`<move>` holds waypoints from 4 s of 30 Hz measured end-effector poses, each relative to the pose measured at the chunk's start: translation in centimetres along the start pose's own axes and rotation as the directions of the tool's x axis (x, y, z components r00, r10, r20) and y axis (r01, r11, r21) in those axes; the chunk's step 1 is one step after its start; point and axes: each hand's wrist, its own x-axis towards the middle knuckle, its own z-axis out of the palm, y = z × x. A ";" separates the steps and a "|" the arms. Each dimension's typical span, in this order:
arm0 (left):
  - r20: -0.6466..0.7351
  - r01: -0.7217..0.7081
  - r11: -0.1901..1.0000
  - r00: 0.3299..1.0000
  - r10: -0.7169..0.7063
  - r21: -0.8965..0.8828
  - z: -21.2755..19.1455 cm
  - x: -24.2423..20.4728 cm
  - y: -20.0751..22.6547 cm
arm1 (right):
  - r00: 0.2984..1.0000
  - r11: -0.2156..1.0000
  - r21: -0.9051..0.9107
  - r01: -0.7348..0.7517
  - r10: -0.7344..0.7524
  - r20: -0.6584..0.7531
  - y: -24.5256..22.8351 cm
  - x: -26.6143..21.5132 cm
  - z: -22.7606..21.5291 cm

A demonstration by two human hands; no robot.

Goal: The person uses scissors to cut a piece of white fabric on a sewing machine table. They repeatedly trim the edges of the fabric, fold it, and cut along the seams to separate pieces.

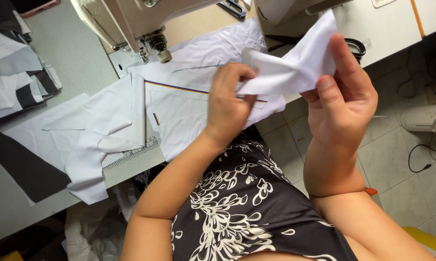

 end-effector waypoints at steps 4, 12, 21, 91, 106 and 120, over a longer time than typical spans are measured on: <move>-0.051 0.065 0.995 0.997 -0.061 0.069 -2.7 0.7 -1.0 | 0.994 0.993 -0.041 -0.110 0.111 0.026 1.2 2.6 0.3; -0.036 -0.151 0.925 0.984 0.174 0.348 -5.1 0.9 -1.6 | 0.963 0.977 0.068 -0.204 0.187 0.195 6.7 7.0 -0.4; 0.289 -0.364 0.675 0.930 0.228 0.641 -5.6 -4.1 -6.4 | 0.943 0.874 -0.447 -0.193 0.291 0.163 10.5 3.7 -2.2; 0.115 0.125 0.650 0.943 -0.313 0.750 -16.5 -8.5 -1.0 | 0.645 0.647 -0.396 0.652 -0.198 0.738 11.3 -1.4 9.2; -0.352 0.365 0.326 0.930 -0.102 0.872 -23.7 -9.4 -2.6 | 0.647 0.881 -0.207 0.426 -0.136 0.750 7.2 0.0 12.2; -0.236 0.263 0.668 0.963 -0.133 0.696 -22.1 -7.9 -0.1 | 0.509 0.860 -0.116 0.497 -0.180 0.842 9.1 -2.3 20.2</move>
